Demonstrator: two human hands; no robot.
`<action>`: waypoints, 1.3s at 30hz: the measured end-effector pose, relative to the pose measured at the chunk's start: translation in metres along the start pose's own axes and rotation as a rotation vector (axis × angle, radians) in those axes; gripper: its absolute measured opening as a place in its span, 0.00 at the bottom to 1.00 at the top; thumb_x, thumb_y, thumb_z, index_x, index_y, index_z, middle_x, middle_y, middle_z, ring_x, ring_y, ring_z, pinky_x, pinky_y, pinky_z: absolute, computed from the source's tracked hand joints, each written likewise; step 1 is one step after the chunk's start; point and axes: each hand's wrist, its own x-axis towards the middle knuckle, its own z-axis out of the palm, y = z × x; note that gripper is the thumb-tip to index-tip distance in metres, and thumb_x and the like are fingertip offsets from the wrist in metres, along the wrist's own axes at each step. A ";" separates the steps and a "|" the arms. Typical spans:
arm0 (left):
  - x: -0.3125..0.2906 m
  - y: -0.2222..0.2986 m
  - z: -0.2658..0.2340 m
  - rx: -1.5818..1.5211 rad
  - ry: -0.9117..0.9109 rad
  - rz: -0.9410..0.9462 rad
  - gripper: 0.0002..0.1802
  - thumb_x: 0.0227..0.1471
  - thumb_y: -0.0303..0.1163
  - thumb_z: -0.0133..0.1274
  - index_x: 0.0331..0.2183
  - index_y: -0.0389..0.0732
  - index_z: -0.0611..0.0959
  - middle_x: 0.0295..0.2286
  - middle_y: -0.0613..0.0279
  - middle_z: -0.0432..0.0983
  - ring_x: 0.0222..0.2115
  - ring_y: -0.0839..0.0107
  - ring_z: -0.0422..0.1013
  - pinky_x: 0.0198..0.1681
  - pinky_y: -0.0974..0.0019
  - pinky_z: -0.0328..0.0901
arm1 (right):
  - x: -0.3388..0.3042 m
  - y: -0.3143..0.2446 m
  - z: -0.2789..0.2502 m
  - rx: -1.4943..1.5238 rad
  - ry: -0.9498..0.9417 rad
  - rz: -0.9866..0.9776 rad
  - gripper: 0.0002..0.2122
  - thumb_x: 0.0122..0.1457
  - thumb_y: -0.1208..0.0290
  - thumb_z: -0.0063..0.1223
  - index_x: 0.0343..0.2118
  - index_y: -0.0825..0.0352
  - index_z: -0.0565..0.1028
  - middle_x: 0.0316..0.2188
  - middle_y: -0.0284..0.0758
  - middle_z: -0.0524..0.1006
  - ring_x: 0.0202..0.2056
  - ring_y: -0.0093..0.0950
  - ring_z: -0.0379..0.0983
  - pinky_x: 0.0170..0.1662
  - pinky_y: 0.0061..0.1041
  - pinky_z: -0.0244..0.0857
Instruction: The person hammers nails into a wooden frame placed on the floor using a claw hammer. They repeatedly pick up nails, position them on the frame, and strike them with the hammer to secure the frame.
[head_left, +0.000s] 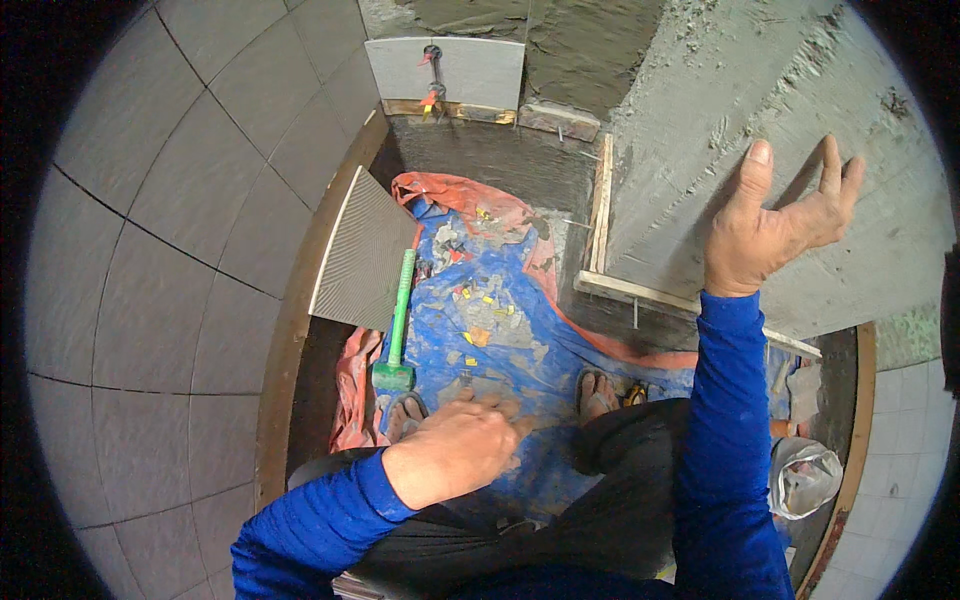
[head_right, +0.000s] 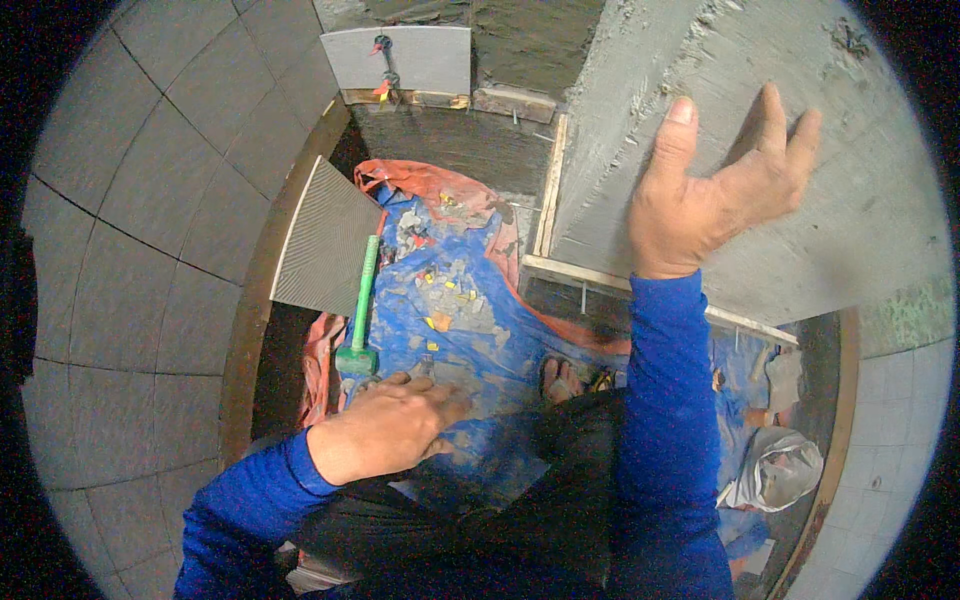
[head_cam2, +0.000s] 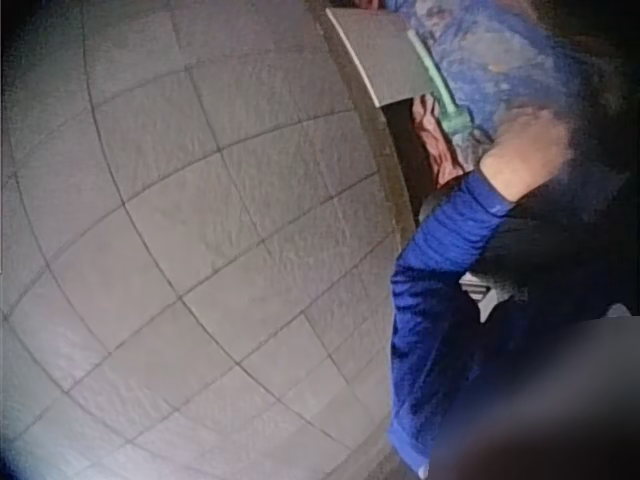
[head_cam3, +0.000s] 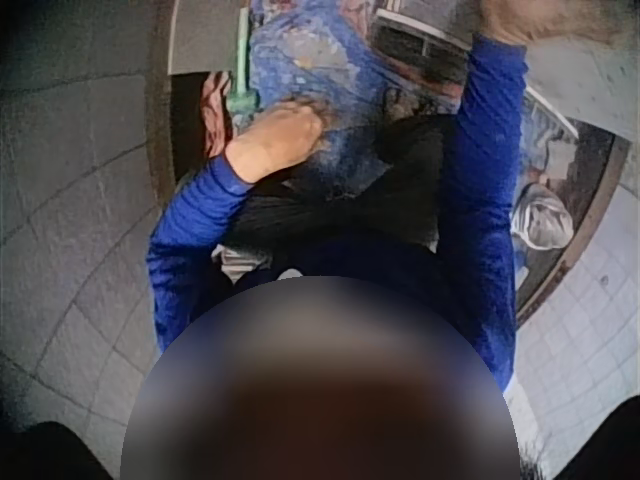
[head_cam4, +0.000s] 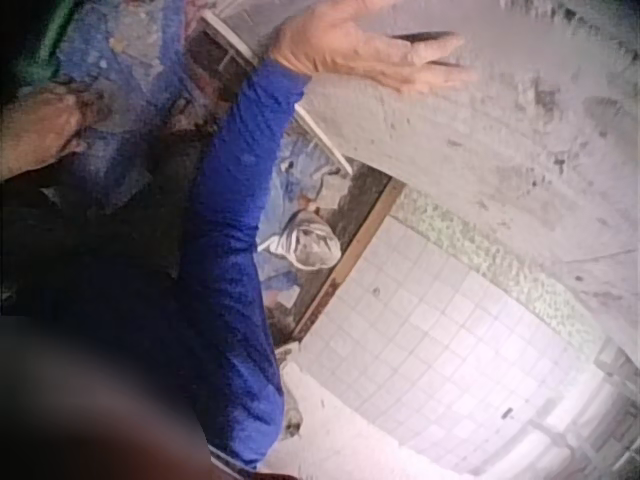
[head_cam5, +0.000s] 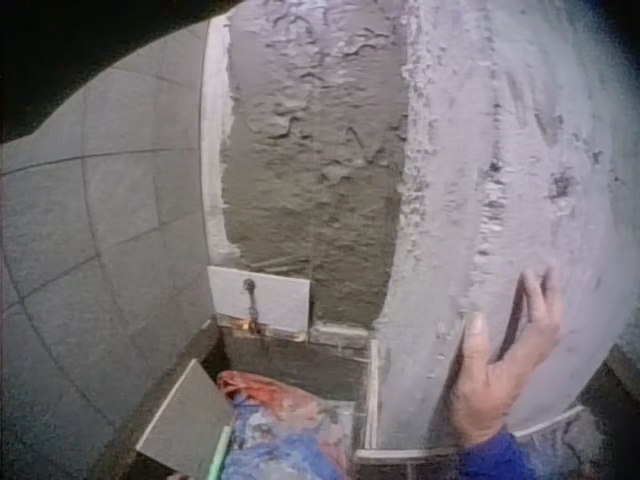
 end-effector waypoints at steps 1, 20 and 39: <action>0.000 0.000 0.000 -0.010 0.004 0.007 0.30 0.57 0.43 0.62 0.58 0.41 0.78 0.55 0.49 0.76 0.54 0.48 0.75 0.57 0.49 0.69 | 0.000 0.001 0.000 0.015 0.007 0.000 0.33 0.62 0.55 0.64 0.64 0.71 0.67 0.68 0.55 0.60 0.70 0.48 0.50 0.71 0.49 0.40; -0.001 0.000 0.002 -0.007 -0.017 0.002 0.29 0.57 0.40 0.61 0.57 0.39 0.79 0.54 0.47 0.77 0.52 0.48 0.76 0.55 0.49 0.70 | 0.002 0.002 -0.001 0.010 0.004 -0.024 0.33 0.62 0.54 0.64 0.65 0.68 0.68 0.67 0.56 0.60 0.68 0.49 0.51 0.71 0.49 0.40; -0.002 0.002 0.001 0.002 -0.010 -0.002 0.28 0.57 0.39 0.61 0.57 0.40 0.79 0.55 0.48 0.76 0.52 0.49 0.76 0.56 0.48 0.70 | 0.001 0.005 0.002 0.002 0.010 -0.071 0.34 0.64 0.51 0.62 0.64 0.71 0.67 0.66 0.55 0.60 0.70 0.48 0.50 0.71 0.49 0.39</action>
